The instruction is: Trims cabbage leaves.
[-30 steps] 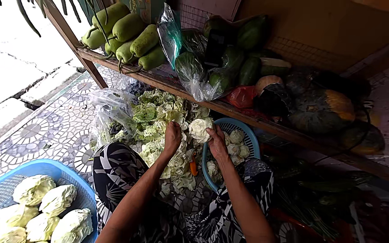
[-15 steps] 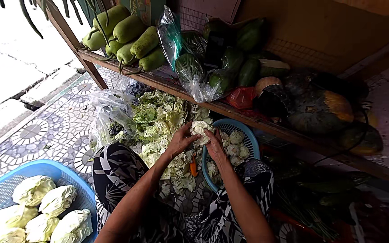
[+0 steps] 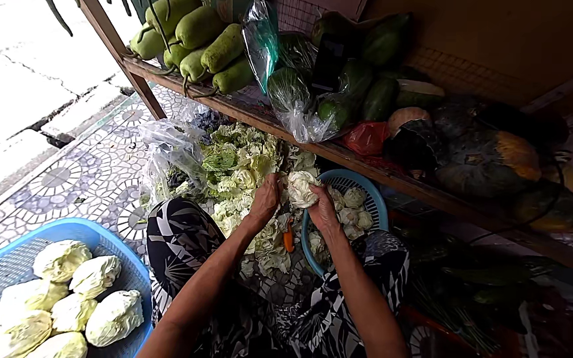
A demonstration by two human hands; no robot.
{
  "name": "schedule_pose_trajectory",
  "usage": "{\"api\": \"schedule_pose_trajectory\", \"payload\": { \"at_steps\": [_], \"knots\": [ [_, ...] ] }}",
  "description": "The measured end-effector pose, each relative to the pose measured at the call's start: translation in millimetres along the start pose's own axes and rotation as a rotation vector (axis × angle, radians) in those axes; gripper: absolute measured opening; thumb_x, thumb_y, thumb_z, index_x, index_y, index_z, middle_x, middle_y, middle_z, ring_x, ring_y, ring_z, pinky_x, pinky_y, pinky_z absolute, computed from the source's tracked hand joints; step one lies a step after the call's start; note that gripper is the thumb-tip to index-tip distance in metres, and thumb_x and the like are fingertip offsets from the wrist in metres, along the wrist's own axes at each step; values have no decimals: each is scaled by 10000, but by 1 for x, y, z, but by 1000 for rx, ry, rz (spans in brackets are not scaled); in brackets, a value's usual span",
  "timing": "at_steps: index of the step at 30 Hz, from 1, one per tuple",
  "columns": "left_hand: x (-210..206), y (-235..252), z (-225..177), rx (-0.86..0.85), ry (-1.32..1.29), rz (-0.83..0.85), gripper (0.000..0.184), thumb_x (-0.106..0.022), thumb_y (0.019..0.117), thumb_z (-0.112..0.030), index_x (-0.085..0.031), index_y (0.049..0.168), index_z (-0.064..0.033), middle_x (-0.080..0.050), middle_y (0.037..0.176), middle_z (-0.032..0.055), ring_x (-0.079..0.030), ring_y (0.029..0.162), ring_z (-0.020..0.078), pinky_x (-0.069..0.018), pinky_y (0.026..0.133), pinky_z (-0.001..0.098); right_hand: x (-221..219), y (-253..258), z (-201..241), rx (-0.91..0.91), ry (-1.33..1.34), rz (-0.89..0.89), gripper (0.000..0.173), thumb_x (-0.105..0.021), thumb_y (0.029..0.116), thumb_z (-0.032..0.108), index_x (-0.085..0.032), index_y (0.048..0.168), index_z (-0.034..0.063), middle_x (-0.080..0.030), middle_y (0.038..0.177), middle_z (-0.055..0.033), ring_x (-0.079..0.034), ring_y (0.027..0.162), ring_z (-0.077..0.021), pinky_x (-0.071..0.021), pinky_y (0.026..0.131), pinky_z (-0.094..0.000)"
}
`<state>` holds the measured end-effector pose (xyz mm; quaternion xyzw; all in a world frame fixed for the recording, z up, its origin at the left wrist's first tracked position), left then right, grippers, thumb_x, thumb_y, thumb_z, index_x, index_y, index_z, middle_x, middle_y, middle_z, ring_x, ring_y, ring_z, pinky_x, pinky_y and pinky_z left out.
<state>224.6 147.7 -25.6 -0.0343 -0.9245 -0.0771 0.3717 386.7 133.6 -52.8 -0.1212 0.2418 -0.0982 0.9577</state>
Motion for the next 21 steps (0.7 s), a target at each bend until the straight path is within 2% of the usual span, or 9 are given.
{"api": "schedule_pose_trajectory", "payload": {
  "at_steps": [3,5,6,7,8,9,12,16,21],
  "knots": [
    [8,12,17,86,-182,-37,343,-404,1108,-166,-532,1314,77,-656,1105,286,-698,911,394,-559,852,538,1,0,-3,-40,27,-3,340,-436,1048,78,-421,1385,39,-591,1201,-166,-639,1036,-231,-563,878,-388],
    [3,13,12,19,-335,26,452,-450,1100,-269,-495,1444,20,-561,1342,287,-624,1141,403,-497,975,551,2,1,-3,-51,22,0,341,-433,1052,84,-421,1389,36,-592,1204,-169,-637,1041,-233,-562,879,-388],
    [-2,12,8,-14,-388,100,543,-463,1088,-318,-405,1536,-18,-474,1461,280,-555,1263,402,-457,1043,551,2,1,-4,-57,22,0,322,-429,1053,86,-423,1371,38,-594,1190,-161,-637,1031,-227,-563,870,-383],
    [-8,11,5,-37,-427,174,614,-482,1077,-345,-325,1583,-34,-425,1525,268,-518,1329,384,-435,1084,533,2,1,-6,-64,24,3,310,-424,1050,88,-431,1356,37,-599,1178,-157,-639,1023,-223,-564,864,-380],
    [-11,9,3,-53,-462,228,653,-508,1067,-352,-296,1593,-28,-442,1528,257,-524,1341,352,-433,1106,501,2,1,-8,-71,22,11,313,-420,1044,93,-432,1351,33,-606,1168,-159,-646,1013,-222,-569,857,-379],
    [-13,8,1,-61,-486,262,646,-518,1064,-352,-322,1578,-14,-500,1482,253,-560,1311,323,-443,1106,472,3,1,-9,-80,22,23,342,-427,1036,98,-427,1370,24,-607,1174,-169,-649,1014,-229,-572,860,-384],
    [-13,9,-3,-110,-455,280,557,-463,1073,-349,-442,1492,18,-648,1234,232,-669,1047,244,-523,963,400,3,0,-5,-104,-1,39,347,-424,1031,130,-432,1364,31,-612,1162,-152,-653,993,-212,-575,835,-364],
    [-9,6,-11,-232,-250,206,576,-317,1102,-348,-423,1481,73,-610,1306,294,-655,1133,380,-499,1011,495,-2,-3,-2,-100,-48,68,351,-421,1028,140,-449,1361,33,-613,1145,-138,-647,970,-191,-569,818,-351],
    [-4,2,-13,-222,-184,129,540,-261,1094,-275,-464,1429,96,-656,1167,304,-680,1018,405,-522,939,517,-9,-9,-5,-127,-48,101,356,-428,1024,138,-433,1369,50,-618,1144,-137,-657,964,-193,-574,806,-347]
  ]
}}
Point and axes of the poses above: each hand's wrist, its own y-axis towards the middle knuckle, its own x-axis out of the back of the hand, z = x × y, the point moved 7 cm from there along y, towards the middle knuckle
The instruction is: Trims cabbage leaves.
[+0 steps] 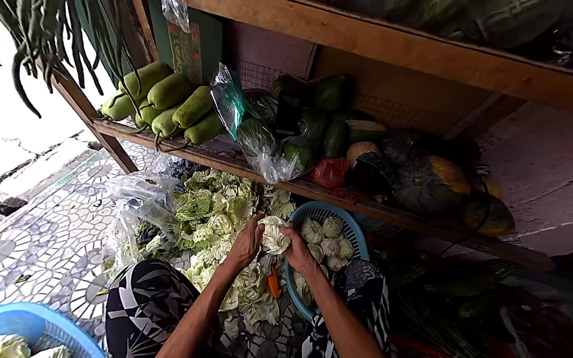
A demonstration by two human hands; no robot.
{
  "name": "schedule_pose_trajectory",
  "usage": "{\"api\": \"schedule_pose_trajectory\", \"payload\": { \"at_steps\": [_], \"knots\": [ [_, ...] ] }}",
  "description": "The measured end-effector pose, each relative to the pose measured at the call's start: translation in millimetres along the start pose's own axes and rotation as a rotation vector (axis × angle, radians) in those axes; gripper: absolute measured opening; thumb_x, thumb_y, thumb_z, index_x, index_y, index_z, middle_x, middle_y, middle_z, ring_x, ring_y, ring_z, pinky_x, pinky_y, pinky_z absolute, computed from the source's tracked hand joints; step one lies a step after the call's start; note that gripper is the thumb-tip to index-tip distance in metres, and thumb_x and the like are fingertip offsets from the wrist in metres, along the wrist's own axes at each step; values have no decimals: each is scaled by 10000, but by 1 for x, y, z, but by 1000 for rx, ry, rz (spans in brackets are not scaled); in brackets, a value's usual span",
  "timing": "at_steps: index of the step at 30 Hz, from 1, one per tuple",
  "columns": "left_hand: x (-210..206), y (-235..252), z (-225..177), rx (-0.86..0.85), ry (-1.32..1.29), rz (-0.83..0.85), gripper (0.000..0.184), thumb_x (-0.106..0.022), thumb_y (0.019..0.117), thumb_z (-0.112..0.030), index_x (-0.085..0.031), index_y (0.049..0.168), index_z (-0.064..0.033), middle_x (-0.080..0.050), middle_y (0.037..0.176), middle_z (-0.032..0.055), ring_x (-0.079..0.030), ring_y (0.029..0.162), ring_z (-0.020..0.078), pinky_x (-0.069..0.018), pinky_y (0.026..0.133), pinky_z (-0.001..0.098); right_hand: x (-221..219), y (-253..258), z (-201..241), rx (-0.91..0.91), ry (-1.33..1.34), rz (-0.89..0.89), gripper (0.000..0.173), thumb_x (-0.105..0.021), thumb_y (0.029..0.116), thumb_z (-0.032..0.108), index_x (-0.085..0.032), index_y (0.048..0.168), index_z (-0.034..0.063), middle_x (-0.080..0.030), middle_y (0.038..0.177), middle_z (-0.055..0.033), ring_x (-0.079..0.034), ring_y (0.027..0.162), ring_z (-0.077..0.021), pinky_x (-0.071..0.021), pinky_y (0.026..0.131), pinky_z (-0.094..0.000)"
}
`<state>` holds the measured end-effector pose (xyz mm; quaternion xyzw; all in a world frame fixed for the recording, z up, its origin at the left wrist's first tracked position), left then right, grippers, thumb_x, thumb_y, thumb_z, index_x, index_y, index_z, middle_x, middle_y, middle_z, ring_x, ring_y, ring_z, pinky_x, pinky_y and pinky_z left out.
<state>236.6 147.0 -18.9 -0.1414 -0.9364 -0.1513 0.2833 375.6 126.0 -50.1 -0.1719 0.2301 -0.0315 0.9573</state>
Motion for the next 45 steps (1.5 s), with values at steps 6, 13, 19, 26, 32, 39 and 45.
{"api": "schedule_pose_trajectory", "payload": {
  "at_steps": [6,13,19,26,32,39,45],
  "knots": [
    [1,-2,-3,29,146,27,457,-305,1093,-173,-479,1406,111,-666,1142,328,-691,1009,473,-533,921,555,-4,-4,3,31,-62,31,394,-459,1009,120,-415,1392,38,-603,1160,-133,-640,977,-172,-560,830,-334],
    [0,-8,-1,130,205,11,419,-316,1099,-143,-509,1372,111,-686,999,320,-698,928,477,-536,867,570,-6,-12,-2,46,-122,16,403,-470,1011,125,-408,1396,23,-588,1159,-143,-629,970,-171,-555,816,-332],
    [-9,-6,12,151,79,100,455,-308,1115,-209,-502,1398,91,-642,1177,315,-657,1081,427,-493,985,528,8,-1,-15,-98,-170,-50,334,-456,1049,212,-456,1342,52,-599,1143,-163,-627,932,-221,-540,741,-364],
    [5,-4,-11,62,153,-110,393,-352,1098,-139,-602,1173,155,-673,991,328,-698,920,452,-543,855,540,-4,-5,-3,-35,-118,40,392,-440,1018,125,-393,1400,52,-591,1133,-122,-637,947,-173,-561,791,-335],
    [12,-7,13,323,-35,-194,371,-312,1110,-112,-611,1185,94,-691,1049,268,-682,1002,391,-511,928,526,-6,-3,-11,140,-213,116,584,-558,863,79,-406,1422,6,-583,1243,-170,-646,1037,-185,-572,868,-351],
    [12,-7,49,445,-551,-274,284,-493,1059,-53,-475,1322,51,-629,1171,209,-676,958,237,-560,877,402,8,6,-7,227,-216,68,684,-624,824,19,-373,1460,19,-571,1269,-181,-633,1083,-194,-556,927,-357],
    [4,0,21,133,-303,-102,433,-705,976,-254,-626,1331,-19,-591,1307,213,-661,1060,298,-573,903,451,15,8,1,300,-299,15,720,-698,811,-4,-402,1464,55,-577,1312,-174,-628,1131,-195,-551,954,-366]
  ]
}}
Point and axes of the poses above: each hand's wrist, its own y-axis towards the middle knuckle, its own x-axis out of the back of the hand, z = x × y, the point moved 7 cm from there along y, towards the middle knuckle
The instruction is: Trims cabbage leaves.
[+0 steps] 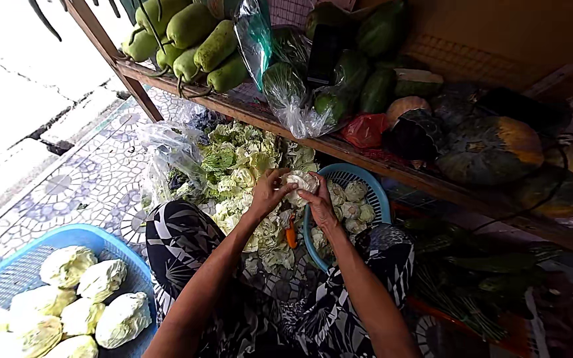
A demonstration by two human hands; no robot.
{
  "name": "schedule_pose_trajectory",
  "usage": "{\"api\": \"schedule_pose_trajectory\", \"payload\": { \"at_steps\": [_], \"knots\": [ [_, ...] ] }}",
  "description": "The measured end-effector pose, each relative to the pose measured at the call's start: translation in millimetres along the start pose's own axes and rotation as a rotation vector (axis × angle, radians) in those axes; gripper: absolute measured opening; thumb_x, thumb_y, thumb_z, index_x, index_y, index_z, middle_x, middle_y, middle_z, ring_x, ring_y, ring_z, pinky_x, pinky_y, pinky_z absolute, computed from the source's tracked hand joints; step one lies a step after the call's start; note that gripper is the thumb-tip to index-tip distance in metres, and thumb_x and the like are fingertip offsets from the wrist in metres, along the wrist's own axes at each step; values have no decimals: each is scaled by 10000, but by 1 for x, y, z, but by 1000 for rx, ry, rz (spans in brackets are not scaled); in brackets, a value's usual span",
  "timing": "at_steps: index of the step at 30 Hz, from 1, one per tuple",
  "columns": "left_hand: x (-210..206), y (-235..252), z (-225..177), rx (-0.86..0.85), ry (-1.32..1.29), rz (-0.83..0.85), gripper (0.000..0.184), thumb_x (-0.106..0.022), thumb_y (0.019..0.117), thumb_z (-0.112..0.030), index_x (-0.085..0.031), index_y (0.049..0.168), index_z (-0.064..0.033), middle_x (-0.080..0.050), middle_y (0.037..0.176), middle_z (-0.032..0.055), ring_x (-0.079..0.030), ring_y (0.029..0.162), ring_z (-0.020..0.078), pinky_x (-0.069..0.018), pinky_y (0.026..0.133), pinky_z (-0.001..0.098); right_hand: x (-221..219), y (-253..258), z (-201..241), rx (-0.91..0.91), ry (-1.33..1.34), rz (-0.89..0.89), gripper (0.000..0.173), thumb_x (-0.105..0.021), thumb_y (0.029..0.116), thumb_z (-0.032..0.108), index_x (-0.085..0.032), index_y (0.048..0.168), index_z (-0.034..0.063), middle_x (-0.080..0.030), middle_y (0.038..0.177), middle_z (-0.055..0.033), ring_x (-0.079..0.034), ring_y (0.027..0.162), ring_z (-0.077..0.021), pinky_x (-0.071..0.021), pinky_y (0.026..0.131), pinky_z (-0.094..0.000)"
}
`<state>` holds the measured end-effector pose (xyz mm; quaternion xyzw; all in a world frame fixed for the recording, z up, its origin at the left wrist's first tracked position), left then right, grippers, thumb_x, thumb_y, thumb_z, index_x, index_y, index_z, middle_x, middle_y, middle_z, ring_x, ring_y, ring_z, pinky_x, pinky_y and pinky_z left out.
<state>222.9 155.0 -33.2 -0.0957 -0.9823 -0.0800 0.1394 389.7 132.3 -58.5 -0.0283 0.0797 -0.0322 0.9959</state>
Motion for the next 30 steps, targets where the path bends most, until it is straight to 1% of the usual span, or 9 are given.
{"api": "schedule_pose_trajectory", "payload": {
  "at_steps": [6,10,13,16,19,21,24,27,30],
  "knots": [
    [-6,-8,-17,-356,367,-49,282,-604,1025,-148,-685,1175,78,-707,1128,236,-730,962,346,-590,867,461,3,-3,17,14,-154,-2,734,-766,793,12,-442,1451,45,-574,1318,-181,-619,1138,-193,-549,945,-362],
    [-12,-19,-21,-513,588,-151,193,-609,979,-31,-682,1105,97,-691,1050,262,-731,788,383,-612,660,465,2,-3,16,13,-151,-14,674,-755,817,77,-463,1423,35,-584,1289,-171,-618,1117,-186,-543,932,-352],
    [-7,-16,-21,-431,585,-171,172,-614,976,-28,-675,1082,93,-683,1002,262,-718,747,390,-599,645,486,1,-3,10,-8,-109,-22,644,-740,821,90,-466,1401,32,-589,1259,-165,-617,1093,-178,-539,917,-352],
    [5,-7,-13,-164,437,-185,233,-540,1041,-85,-645,1112,111,-671,1019,281,-702,837,402,-572,779,523,3,-2,2,-44,1,-14,593,-647,842,85,-452,1400,33,-597,1218,-151,-629,1045,-175,-550,899,-352],
    [13,0,-4,-58,247,-211,268,-513,1069,-123,-598,1196,96,-667,1080,260,-714,897,344,-585,836,485,4,0,5,-41,53,-21,581,-620,849,85,-438,1399,46,-603,1202,-130,-636,1031,-160,-555,892,-338],
    [9,2,-7,-72,140,-143,336,-579,1047,-173,-580,1282,66,-668,1154,231,-708,962,305,-583,859,462,5,1,9,-24,-4,-37,607,-673,843,42,-447,1407,38,-605,1227,-158,-643,1044,-180,-561,895,-350],
    [2,1,-6,-118,168,-42,346,-698,978,-289,-691,1147,13,-698,1062,172,-699,894,260,-586,802,445,4,0,11,15,-128,-38,688,-763,795,61,-452,1408,28,-585,1285,-179,-624,1124,-188,-552,939,-349],
    [-2,0,-10,-214,263,-26,266,-635,1013,-207,-725,1093,31,-733,1038,188,-736,916,278,-599,851,426,5,1,16,26,-226,-45,757,-801,771,150,-453,1426,-1,-530,1385,-218,-564,1236,-211,-503,1018,-346],
    [-1,-4,-17,-267,370,-102,262,-568,1024,-138,-711,1069,77,-735,1005,230,-747,903,332,-602,840,440,5,1,16,-2,-127,-56,719,-750,795,136,-443,1427,-15,-512,1406,-227,-562,1240,-199,-500,1017,-327]
  ]
}}
Point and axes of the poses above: each hand's wrist, its own y-axis towards the middle knuckle, its own x-axis out of the back of the hand, z = x × y, the point moved 7 cm from there along y, towards the middle knuckle
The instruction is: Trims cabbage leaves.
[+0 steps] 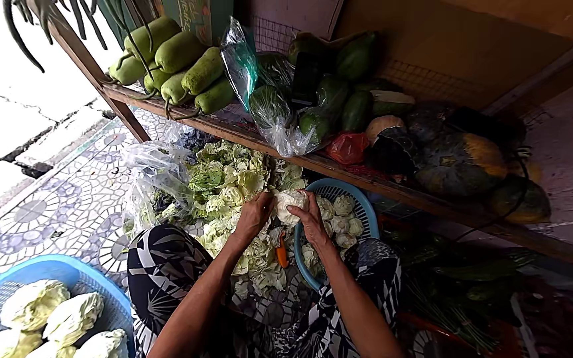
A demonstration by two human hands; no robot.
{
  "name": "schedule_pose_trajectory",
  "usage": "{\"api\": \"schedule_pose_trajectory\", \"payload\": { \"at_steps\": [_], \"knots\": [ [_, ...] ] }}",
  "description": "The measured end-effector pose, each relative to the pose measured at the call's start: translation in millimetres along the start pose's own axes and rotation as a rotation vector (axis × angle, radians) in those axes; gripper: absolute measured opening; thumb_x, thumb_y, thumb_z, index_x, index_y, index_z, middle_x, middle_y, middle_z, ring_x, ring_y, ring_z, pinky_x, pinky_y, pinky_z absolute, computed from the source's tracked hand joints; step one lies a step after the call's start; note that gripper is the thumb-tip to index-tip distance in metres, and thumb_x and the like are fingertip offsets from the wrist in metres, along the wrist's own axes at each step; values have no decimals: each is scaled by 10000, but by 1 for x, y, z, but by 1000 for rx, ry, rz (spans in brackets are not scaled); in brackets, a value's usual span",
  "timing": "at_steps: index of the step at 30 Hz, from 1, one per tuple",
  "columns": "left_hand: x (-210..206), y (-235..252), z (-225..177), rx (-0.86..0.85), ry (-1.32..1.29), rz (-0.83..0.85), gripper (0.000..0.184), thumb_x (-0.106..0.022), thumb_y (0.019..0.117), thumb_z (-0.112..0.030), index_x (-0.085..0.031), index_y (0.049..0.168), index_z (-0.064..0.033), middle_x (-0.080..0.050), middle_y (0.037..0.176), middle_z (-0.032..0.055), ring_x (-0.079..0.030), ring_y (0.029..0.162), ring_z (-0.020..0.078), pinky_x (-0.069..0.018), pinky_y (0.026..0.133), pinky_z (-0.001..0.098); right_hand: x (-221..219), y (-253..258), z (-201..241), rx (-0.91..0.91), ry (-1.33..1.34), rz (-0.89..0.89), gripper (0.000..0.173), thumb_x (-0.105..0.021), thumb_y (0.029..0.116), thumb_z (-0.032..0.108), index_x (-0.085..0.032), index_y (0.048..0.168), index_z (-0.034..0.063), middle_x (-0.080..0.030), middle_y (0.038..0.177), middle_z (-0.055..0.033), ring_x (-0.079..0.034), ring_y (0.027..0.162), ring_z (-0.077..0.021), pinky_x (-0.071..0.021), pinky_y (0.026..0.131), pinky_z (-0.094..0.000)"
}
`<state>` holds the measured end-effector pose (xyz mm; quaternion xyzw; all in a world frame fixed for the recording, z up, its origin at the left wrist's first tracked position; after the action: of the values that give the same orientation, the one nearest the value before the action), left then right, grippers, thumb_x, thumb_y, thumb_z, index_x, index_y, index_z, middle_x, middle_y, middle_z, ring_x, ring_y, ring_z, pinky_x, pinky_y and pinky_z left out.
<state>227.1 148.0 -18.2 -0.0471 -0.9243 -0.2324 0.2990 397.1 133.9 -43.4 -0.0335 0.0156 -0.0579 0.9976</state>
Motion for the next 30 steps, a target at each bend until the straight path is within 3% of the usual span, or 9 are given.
{"api": "schedule_pose_trajectory", "payload": {
  "at_steps": [3,6,9,11,13,17,21,25,30],
  "knots": [
    [8,2,4,162,3,-72,255,-573,1011,-102,-675,1100,114,-716,1004,255,-732,899,336,-590,842,438,-5,0,-4,-20,207,41,685,-665,819,90,-390,1435,-25,-552,1307,-195,-623,1112,-184,-556,927,-330],
    [0,-1,32,501,-272,-66,375,-523,1051,-127,-493,1327,125,-650,1179,267,-686,1017,295,-552,905,415,-16,-4,-2,-66,411,58,606,-556,890,62,-296,1435,18,-545,1242,-169,-643,1042,-207,-584,861,-369],
    [-32,-18,31,832,-870,108,630,-236,1117,-472,-279,1559,-25,-500,1431,267,-621,1174,346,-555,916,503,-20,-9,3,-23,243,29,567,-569,993,178,-305,1462,1,-519,1302,-194,-631,1099,-215,-588,867,-362],
    [-44,-26,8,921,-1150,245,753,-101,1055,-634,-337,1549,-116,-549,1402,216,-632,1155,348,-560,870,533,-23,-11,4,42,104,-3,554,-610,976,197,-404,1438,-29,-544,1327,-204,-609,1140,-186,-554,915,-334],
    [-45,-27,0,910,-1309,233,608,-198,1099,-520,-413,1463,-82,-617,1289,197,-679,1075,326,-601,835,493,-22,-11,6,100,53,-13,463,-573,997,178,-492,1382,-67,-555,1358,-207,-573,1205,-168,-500,999,-312],
    [-26,-17,12,892,-1329,-15,433,-346,1110,-332,-456,1406,-36,-630,1227,189,-676,1037,288,-595,851,438,-13,7,-18,-62,196,12,608,-183,1110,386,-441,1482,-19,-475,1511,-185,-522,1325,-246,-482,1023,-433],
    [-17,-14,21,980,-1356,-141,504,-379,1095,-434,-431,1454,-84,-583,1302,202,-653,1076,308,-588,840,441,-28,-12,-115,-510,-328,157,480,-449,1105,284,-387,1477,-13,-556,1315,-257,-669,958,-296,-569,804,-418],
    [-15,-15,18,987,-1377,-156,551,-349,1089,-496,-438,1462,-99,-587,1317,197,-654,1089,318,-587,843,456,-37,-56,-193,-663,-1048,325,833,-627,953,157,-142,1593,-65,-337,1578,-306,-418,1438,-397,-360,1176,-493],
    [-3,-12,10,964,-1433,-227,551,-335,1084,-516,-455,1435,-108,-625,1265,191,-680,1059,321,-605,822,465,-15,-82,-243,-720,-1043,161,737,-646,937,90,-263,1543,-84,-437,1515,-294,-474,1405,-362,-399,1151,-447]
  ]
}}
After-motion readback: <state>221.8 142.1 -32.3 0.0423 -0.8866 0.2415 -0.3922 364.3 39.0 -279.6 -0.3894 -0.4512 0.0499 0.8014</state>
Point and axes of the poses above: each hand's wrist, its own y-axis towards the middle knuckle, its own x-axis out of the back of the hand, z = x × y, the point moved 7 cm from there along y, towards the middle knuckle
